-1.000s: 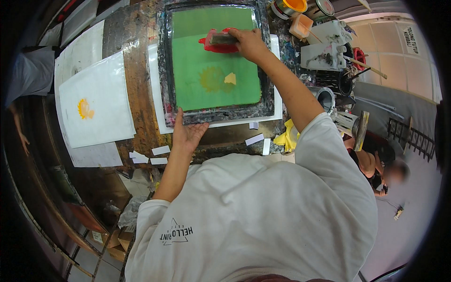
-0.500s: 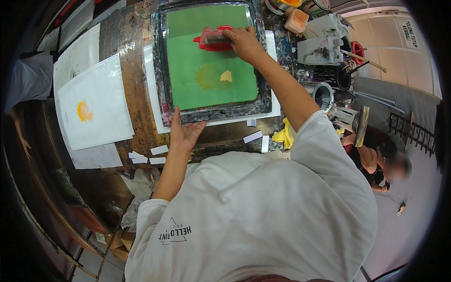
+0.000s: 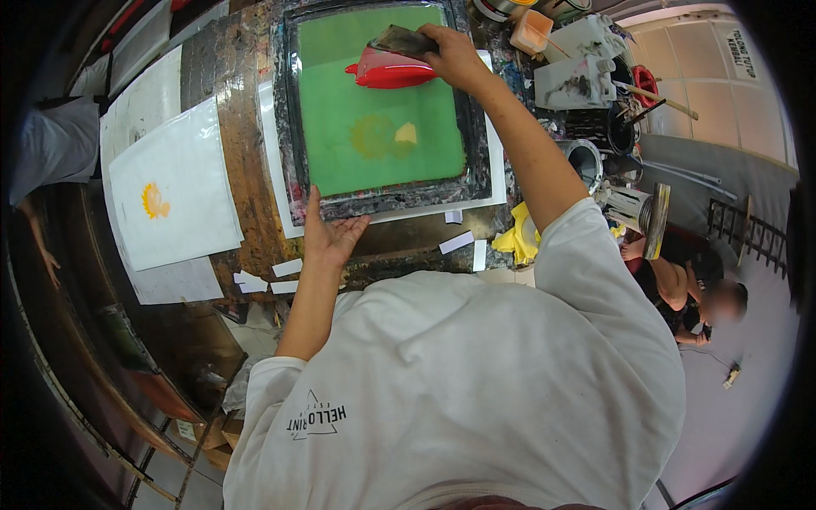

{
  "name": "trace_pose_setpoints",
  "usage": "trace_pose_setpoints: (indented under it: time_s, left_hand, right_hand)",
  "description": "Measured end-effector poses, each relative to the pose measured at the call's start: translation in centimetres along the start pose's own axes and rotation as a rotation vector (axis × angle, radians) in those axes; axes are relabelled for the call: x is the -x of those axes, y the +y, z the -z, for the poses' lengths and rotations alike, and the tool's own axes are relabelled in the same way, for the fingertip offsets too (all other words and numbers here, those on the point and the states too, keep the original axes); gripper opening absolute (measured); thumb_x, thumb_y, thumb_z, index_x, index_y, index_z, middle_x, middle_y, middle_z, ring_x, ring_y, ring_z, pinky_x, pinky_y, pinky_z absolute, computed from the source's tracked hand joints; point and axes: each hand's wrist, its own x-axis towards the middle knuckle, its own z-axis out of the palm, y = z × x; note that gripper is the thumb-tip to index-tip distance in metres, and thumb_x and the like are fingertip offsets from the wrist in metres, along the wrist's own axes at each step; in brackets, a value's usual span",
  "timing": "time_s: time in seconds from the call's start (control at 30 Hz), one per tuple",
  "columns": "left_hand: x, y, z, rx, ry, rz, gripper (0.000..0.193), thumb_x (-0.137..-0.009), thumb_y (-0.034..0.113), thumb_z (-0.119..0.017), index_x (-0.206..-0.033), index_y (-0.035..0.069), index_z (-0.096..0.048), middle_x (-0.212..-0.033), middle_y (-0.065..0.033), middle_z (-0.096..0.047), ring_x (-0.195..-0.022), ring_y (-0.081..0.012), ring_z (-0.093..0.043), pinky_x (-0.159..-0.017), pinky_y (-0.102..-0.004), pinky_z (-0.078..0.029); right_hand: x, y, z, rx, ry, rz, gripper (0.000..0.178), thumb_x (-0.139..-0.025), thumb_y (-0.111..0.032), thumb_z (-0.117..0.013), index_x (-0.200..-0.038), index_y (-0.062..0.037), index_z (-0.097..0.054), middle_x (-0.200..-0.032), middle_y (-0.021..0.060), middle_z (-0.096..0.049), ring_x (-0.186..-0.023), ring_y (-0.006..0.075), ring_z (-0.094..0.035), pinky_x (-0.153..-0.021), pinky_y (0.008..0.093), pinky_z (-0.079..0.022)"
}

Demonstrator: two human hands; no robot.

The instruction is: The person aligns a white sheet under a screen printing frame, pours red ink onto the screen, and uses a squeegee to pull the ink across the mesh. They lift the frame to reveal a printed design and repeat the process on additional sheets.

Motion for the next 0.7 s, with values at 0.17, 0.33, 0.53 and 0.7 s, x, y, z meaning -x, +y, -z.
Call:
trace_pose_setpoints:
  time_s: [0.17,0.33,0.53,0.7]
  left_hand:
    - [0.2,-0.2,-0.1,0.015,-0.051,-0.015,0.134,-0.090,0.063,-0.078,-0.164,-0.005,0.011,-0.168,-0.0368,0.005,-0.158,-0.0516,-0.010,-0.129,-0.0607,-0.022]
    - [-0.7,-0.2,0.3,0.060,-0.071,-0.008,0.126,-0.094,0.062,-0.073,-0.166,-0.002,0.009,-0.169,-0.0359,0.009,-0.159,-0.0527,-0.006,-0.129,-0.0618,-0.018]
    - [-1.5,-0.3,1.9,0.103,-0.095,0.007,0.135,-0.093,0.061,-0.076,-0.163,-0.006,0.017,-0.169,-0.0369,0.011,-0.158,-0.0532,-0.006,-0.129,-0.0611,-0.021]
    - [-1.0,-0.6,1.3,0.064,-0.056,0.000,0.143,-0.089,0.065,-0.078,-0.161,-0.007,0.022,-0.168,-0.0386,0.012,-0.158,-0.0534,-0.007,-0.128,-0.0588,-0.026]
  right_hand:
    - [0.8,-1.6,-0.7,0.233,0.004,0.008,0.041,-0.086,-0.003,-0.064,-0.125,-0.0108,-0.071,-0.112,0.0150,-0.076,-0.105,0.0369,-0.071,-0.093,0.0516,-0.049]
    - [1.0,-1.3,-1.8,0.292,0.023,-0.021,0.041,-0.088,0.000,-0.059,-0.124,-0.0131,-0.072,-0.108,0.0105,-0.076,-0.106,0.0328,-0.071,-0.092,0.0491,-0.046]
    - [0.7,-0.3,-2.2,0.254,0.098,0.056,0.040,-0.084,0.001,-0.062,-0.122,-0.0095,-0.071,-0.105,0.0130,-0.075,-0.105,0.0355,-0.069,-0.091,0.0509,-0.049]
    - [0.6,-0.2,-2.9,0.298,0.052,0.099,0.042,-0.085,0.002,-0.063,-0.125,-0.0100,-0.069,-0.104,0.0131,-0.073,-0.105,0.0370,-0.067,-0.091,0.0497,-0.049]
